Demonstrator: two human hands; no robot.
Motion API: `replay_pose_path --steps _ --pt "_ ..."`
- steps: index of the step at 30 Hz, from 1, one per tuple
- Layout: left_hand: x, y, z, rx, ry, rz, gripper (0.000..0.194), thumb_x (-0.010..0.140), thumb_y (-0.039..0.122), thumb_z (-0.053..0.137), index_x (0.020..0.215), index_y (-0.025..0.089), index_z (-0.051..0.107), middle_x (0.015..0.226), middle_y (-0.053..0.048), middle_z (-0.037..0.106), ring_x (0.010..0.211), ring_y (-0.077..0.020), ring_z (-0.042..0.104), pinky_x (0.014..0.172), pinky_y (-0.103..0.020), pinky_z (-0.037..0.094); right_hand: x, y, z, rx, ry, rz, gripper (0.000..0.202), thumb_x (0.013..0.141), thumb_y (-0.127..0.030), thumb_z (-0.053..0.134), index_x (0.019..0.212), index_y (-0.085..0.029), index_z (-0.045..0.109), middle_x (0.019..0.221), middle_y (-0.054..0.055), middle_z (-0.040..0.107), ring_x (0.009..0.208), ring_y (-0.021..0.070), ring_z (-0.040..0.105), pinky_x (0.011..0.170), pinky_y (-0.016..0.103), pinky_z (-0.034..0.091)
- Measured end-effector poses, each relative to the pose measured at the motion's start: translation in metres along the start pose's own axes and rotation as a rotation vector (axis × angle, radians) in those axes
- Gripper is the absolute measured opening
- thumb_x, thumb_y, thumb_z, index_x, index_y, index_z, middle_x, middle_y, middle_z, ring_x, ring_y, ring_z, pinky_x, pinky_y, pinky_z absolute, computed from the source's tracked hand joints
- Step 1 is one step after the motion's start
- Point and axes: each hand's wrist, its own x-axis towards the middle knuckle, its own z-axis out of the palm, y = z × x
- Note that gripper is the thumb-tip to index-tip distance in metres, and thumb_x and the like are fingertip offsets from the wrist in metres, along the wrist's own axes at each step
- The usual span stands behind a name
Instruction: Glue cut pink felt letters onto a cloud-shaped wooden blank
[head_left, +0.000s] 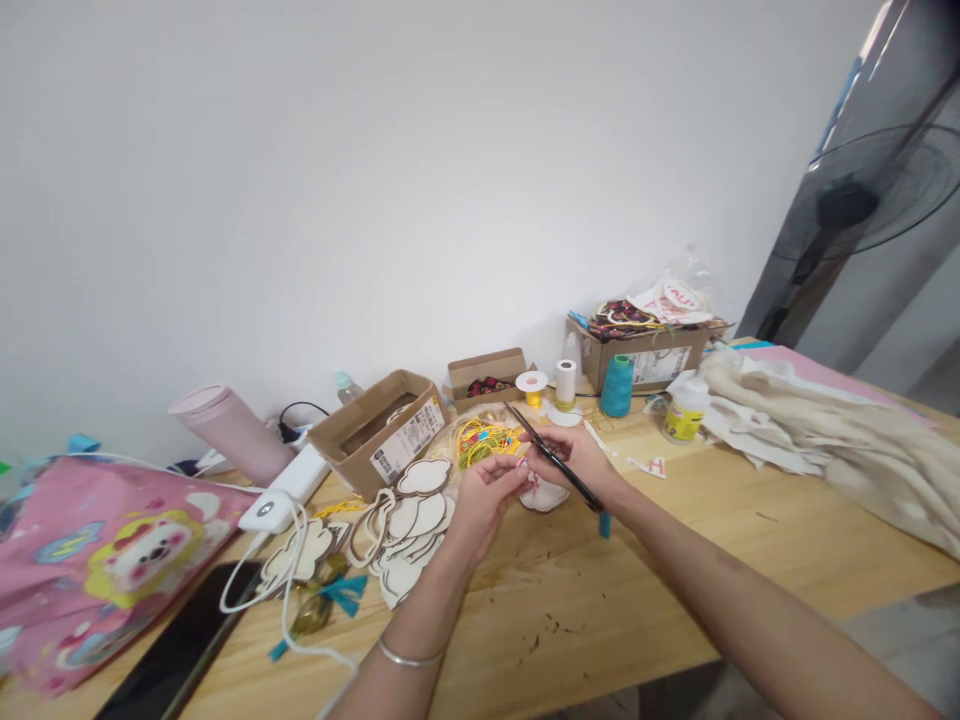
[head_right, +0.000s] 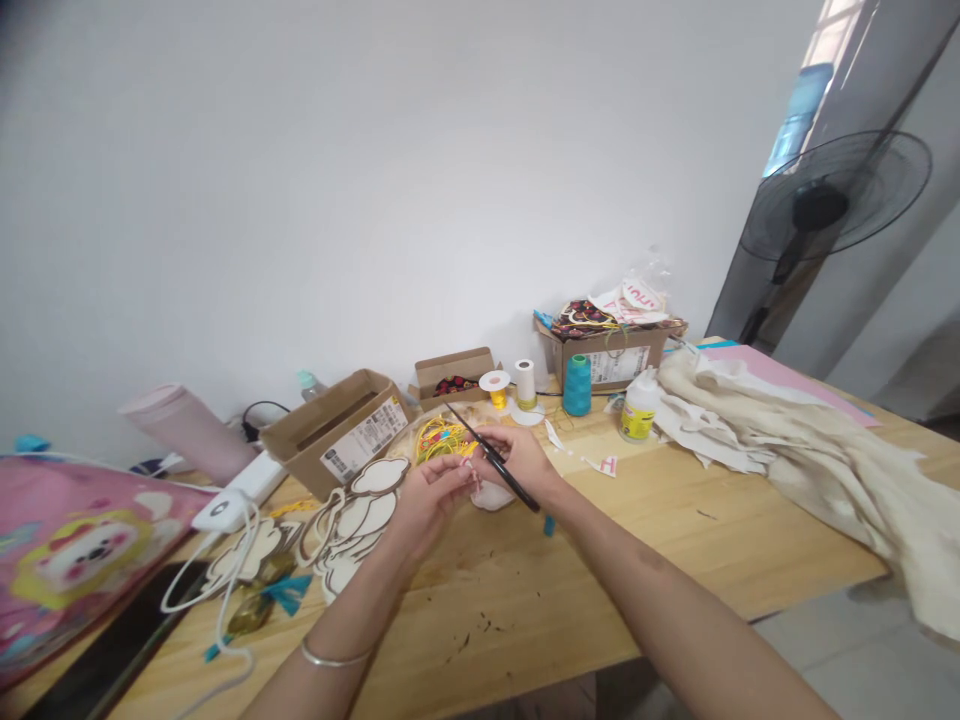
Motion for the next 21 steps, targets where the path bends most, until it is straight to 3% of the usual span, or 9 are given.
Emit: replay_pose_path --steps 6,13,21 --pt "-0.003 0.005 0.005 -0.093 0.000 -0.056 0.018 0.059 0.019 0.075 0.072 0.010 0.067 0.069 -0.005 0.068 0.062 -0.0096 0.061 0.066 -0.022 0.050 0.002 0.008 -0.004 -0.001 0.019 0.002 0.037 0.060 -0.039 0.070 0.088 -0.016 0.062 0.061 -0.003 0.051 0.050 0.0080 0.044 0.049 0.022 0.038" --pt "0.002 0.009 0.000 -0.199 0.128 0.059 0.016 0.057 0.014 0.075 0.069 0.011 0.065 0.064 -0.002 0.066 0.060 -0.0087 0.060 0.061 -0.019 0.050 0.005 0.005 -0.022 -0.572 0.012 -0.218 0.029 0.065 -0.040 0.067 0.083 -0.018 0.061 0.064 -0.002 0.051 0.053 0.0095 0.040 0.049 0.022 0.031" --pt "0.008 0.007 -0.007 -0.200 0.257 0.221 0.020 0.054 0.014 0.076 0.070 0.012 0.064 0.068 -0.001 0.067 0.065 -0.0091 0.063 0.070 -0.021 0.050 0.000 0.000 -0.012 -0.921 -0.044 -0.135 0.029 0.066 -0.048 0.064 0.069 -0.020 0.058 0.060 -0.002 0.052 0.054 0.0108 0.043 0.048 0.022 0.026"
